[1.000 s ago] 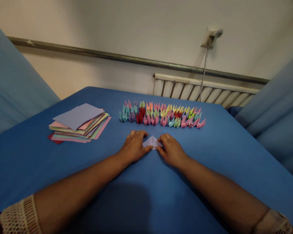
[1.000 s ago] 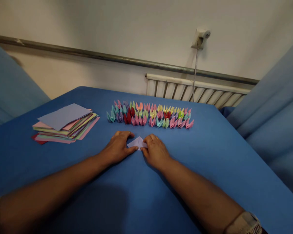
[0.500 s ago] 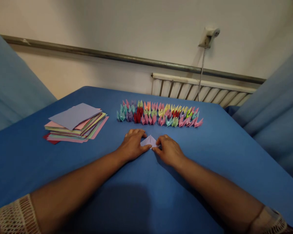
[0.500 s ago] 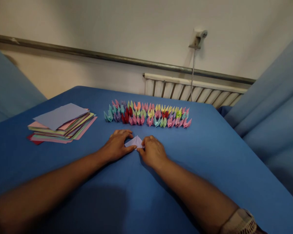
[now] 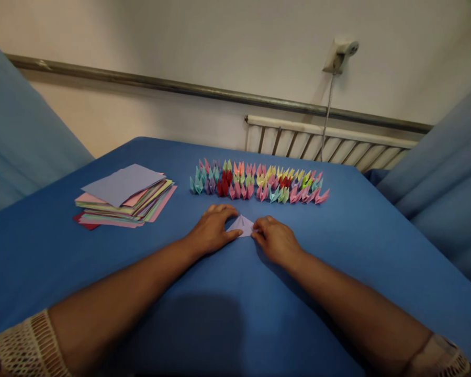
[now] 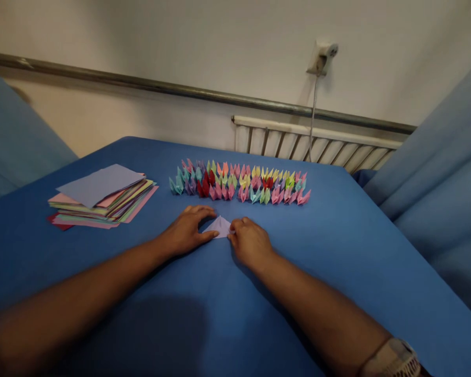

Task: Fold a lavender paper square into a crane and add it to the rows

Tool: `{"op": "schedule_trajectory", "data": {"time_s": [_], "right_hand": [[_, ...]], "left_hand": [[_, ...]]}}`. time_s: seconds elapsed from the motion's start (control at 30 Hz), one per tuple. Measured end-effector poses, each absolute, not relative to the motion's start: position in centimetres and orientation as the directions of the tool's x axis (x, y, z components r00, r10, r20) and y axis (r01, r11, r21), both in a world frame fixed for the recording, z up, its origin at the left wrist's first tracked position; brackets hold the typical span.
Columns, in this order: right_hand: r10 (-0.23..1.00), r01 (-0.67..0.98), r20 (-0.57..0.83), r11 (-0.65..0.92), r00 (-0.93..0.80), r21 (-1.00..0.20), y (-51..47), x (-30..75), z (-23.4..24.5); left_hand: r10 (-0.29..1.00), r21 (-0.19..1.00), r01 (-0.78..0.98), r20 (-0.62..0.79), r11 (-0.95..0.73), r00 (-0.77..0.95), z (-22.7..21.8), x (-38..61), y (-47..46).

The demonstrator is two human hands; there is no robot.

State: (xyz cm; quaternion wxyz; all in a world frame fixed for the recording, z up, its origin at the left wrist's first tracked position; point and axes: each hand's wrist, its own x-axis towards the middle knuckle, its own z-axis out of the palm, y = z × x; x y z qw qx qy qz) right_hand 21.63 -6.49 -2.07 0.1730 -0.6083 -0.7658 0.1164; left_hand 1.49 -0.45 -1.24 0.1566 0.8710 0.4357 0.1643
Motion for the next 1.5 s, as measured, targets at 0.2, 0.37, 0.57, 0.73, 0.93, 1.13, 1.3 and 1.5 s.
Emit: {"op": "schedule_trajectory", "data": {"time_s": [0.2, 0.37, 0.57, 0.73, 0.93, 1.13, 1.3, 1.5], "right_hand": [[0.967, 0.909, 0.191, 0.228, -0.169, -0.348, -5.2, 22.5, -2.7], [0.951, 0.871, 0.242, 0.277, -0.19, -0.405, -5.0, 22.5, -3.1], [0.934, 0.826, 0.271, 0.336, -0.231, -0.453, -5.6, 22.2, -3.0], [0.94, 0.756, 0.289, 0.321, -0.181, -0.571, -5.3, 22.3, -3.3], [0.983, 0.227, 0.18, 0.18, -0.019, -0.957, -5.0, 21.0, -4.1], [0.986, -0.201, 0.093, 0.063, -0.141, -0.977, -5.2, 19.3, -4.4], [0.992, -0.174, 0.104, 0.091, -0.065, -0.981, -4.7, 20.4, -3.6], [0.998, -0.215, 0.062, 0.055, -0.029, -0.975, -4.6, 21.2, -2.8]], "left_hand": [[0.769, 0.448, 0.657, 0.119, -0.606, 0.628, -1.1, 2.1, 0.5], [0.744, 0.399, 0.663, 0.081, -0.634, 0.663, -0.3, 2.1, 0.0], [0.767, 0.494, 0.672, -0.016, -0.552, 0.641, 0.5, 1.4, -0.9], [0.805, 0.782, 0.563, -0.14, -0.268, 0.577, 0.3, 1.4, -0.4], [0.939, 0.987, 0.076, -0.157, 0.141, 0.304, 0.4, 2.2, -1.3], [0.924, 0.934, -0.206, -0.219, 0.291, 0.312, 0.3, 3.0, -2.9], [0.909, 0.963, -0.062, -0.226, 0.264, 0.349, 0.0, 3.5, -3.6], [0.892, 0.979, 0.152, -0.191, 0.14, 0.411, 0.0, 3.6, -3.9]]}}
